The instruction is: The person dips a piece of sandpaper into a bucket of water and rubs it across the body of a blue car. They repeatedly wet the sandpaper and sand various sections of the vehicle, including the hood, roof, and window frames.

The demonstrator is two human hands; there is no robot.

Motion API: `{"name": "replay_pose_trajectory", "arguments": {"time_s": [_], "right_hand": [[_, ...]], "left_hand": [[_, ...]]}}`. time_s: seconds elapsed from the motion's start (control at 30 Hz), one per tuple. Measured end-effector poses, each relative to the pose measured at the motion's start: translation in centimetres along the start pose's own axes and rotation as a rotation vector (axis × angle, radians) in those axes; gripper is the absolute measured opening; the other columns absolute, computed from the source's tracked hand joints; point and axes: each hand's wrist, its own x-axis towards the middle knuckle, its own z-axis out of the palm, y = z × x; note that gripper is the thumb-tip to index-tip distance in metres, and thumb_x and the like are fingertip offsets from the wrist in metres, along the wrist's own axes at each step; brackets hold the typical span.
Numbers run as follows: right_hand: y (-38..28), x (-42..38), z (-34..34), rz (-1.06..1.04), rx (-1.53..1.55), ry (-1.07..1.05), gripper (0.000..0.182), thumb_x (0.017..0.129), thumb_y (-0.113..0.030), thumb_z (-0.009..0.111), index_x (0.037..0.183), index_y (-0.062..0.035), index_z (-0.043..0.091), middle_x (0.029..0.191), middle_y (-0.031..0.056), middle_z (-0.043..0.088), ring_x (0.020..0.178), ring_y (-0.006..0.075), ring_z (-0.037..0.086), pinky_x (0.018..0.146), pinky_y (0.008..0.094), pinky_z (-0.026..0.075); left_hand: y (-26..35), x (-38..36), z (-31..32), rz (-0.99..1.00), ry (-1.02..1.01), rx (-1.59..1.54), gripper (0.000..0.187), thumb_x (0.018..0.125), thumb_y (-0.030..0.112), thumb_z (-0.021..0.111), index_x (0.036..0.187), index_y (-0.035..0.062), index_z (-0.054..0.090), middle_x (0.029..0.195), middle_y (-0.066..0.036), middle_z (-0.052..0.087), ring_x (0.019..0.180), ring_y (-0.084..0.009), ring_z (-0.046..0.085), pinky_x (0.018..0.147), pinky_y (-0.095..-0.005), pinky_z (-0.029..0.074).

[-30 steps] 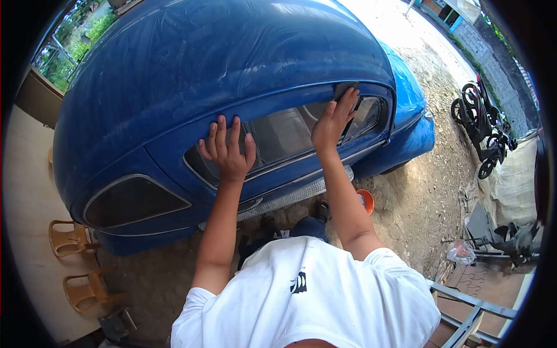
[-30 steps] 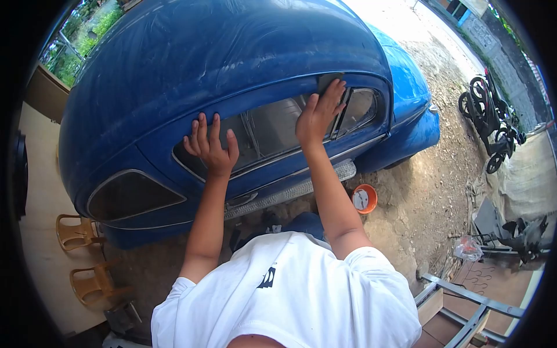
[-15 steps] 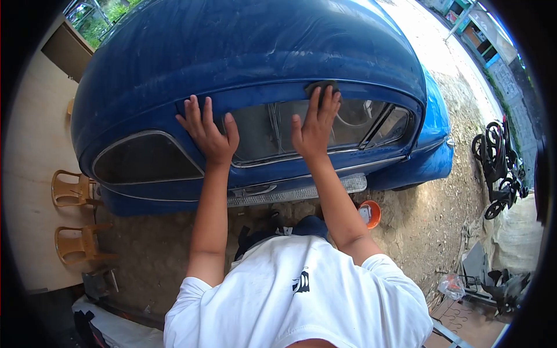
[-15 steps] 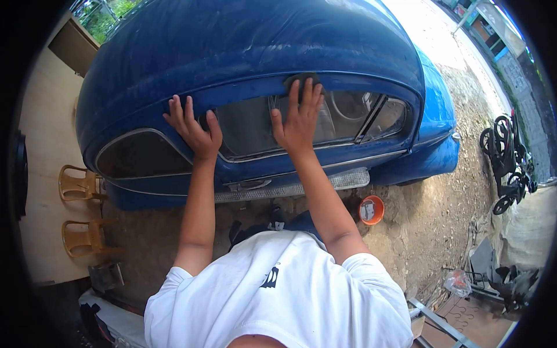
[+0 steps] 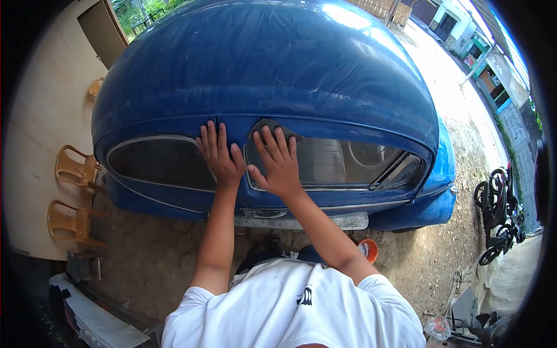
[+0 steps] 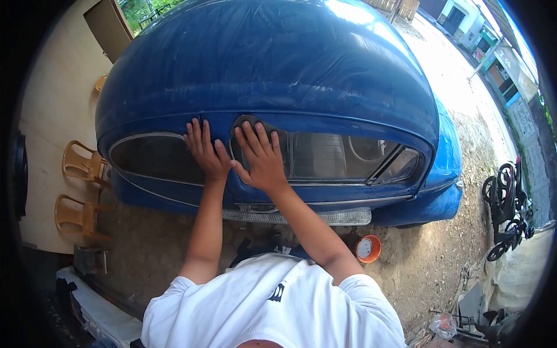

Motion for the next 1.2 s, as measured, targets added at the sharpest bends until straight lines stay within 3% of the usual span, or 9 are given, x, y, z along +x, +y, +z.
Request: {"name": "replay_pose_trajectory", "arguments": {"time_s": [0.13,0.33,0.47,0.67,0.77,0.8,0.9,1.0,1.2], "right_hand": [[2.8,-0.6,-0.7,-0.070,-0.158,-0.033,0.065,0.105,-0.055,0.043,0.157,-0.0164,0.051,0.167,0.0076,0.042,0.159,0.0264,0.026,0.129,0.0512,0.006],[13.7,-2.4,-7.1,0.433,-0.236,0.489,0.067,0.112,-0.047,0.028,0.163,-0.0033,0.032,0.171,0.0205,0.026,0.159,0.0459,0.014,0.126,0.0642,0.005],[11.5,-1.1,-6.1,0.433,-0.099,0.573,0.072,0.112,-0.049,0.031,0.165,-0.0015,0.025,0.172,0.0223,0.021,0.160,0.0480,0.007,0.125,0.0653,0.003],[1.6,-0.5,0.4,0.025,-0.030,0.115,0.071,0.106,-0.058,0.043,0.160,-0.0128,0.045,0.170,0.0100,0.035,0.161,0.0346,0.019,0.127,0.0608,0.005],[3.5,-0.6,0.8,-0.009,-0.155,0.025,0.068,0.104,-0.060,0.045,0.158,-0.0178,0.050,0.168,0.0059,0.040,0.160,0.0302,0.023,0.128,0.0593,0.004],[4.6,-0.7,0.1,-0.078,-0.351,0.089,0.071,0.105,-0.058,0.044,0.159,-0.0125,0.047,0.169,0.0098,0.038,0.160,0.0332,0.021,0.128,0.0599,0.001],[6.1,-0.7,-1.2,0.216,-0.234,0.279,0.074,0.106,-0.056,0.042,0.161,-0.0058,0.042,0.169,0.0144,0.035,0.161,0.0358,0.018,0.127,0.0611,-0.003],[4.0,0.4,0.0,0.242,-0.104,0.418,0.077,0.106,-0.054,0.042,0.161,0.0000,0.037,0.169,0.0185,0.033,0.161,0.0381,0.015,0.126,0.0625,-0.005],[-3.3,2.0,3.0,-0.068,-0.136,0.014,0.073,0.106,-0.057,0.039,0.163,-0.0112,0.039,0.172,0.0073,0.032,0.162,0.0302,0.016,0.126,0.0593,-0.004]], "left_hand": [[-0.2,-0.2,-0.1,0.006,-0.027,0.010,0.054,0.106,0.026,0.044,0.151,-0.0006,0.052,0.162,-0.023,0.043,0.156,-0.0431,0.031,0.127,-0.0604,0.016],[-0.2,-0.4,-0.1,-0.014,-0.036,0.022,0.056,0.104,0.029,0.045,0.152,0.0009,0.052,0.163,-0.022,0.043,0.156,-0.0420,0.030,0.127,-0.0595,0.016],[0.1,-0.5,-0.1,-0.013,-0.043,0.014,0.056,0.105,0.029,0.043,0.152,-0.0009,0.051,0.163,-0.023,0.041,0.157,-0.0424,0.029,0.127,-0.0600,0.015],[0.2,-0.3,-0.4,-0.028,-0.043,0.022,0.054,0.104,0.027,0.045,0.150,0.0007,0.055,0.162,-0.021,0.044,0.156,-0.0399,0.031,0.128,-0.0575,0.017],[0.2,-0.2,-0.5,-0.017,-0.020,0.009,0.051,0.104,0.024,0.048,0.148,0.0011,0.057,0.161,-0.018,0.047,0.156,-0.0364,0.034,0.127,-0.0563,0.019],[-0.1,0.1,-0.6,-0.007,-0.021,-0.002,0.050,0.104,0.024,0.048,0.148,0.0011,0.058,0.160,-0.018,0.048,0.155,-0.0353,0.034,0.127,-0.0559,0.020],[-1.1,-0.1,-0.6,0.033,-0.011,-0.011,0.048,0.104,0.023,0.049,0.146,0.0015,0.059,0.159,-0.016,0.051,0.155,-0.0325,0.036,0.127,-0.0545,0.022],[-1.9,-1.2,-0.5,0.056,-0.008,-0.012,0.048,0.106,0.023,0.045,0.146,0.0007,0.059,0.158,-0.017,0.051,0.155,-0.0337,0.036,0.126,-0.0551,0.023],[-1.2,-1.2,-0.5,-0.199,0.146,-0.015,0.051,0.110,0.027,0.035,0.149,-0.0016,0.053,0.165,-0.021,0.039,0.156,-0.0442,0.028,0.126,-0.0627,0.015]]}}
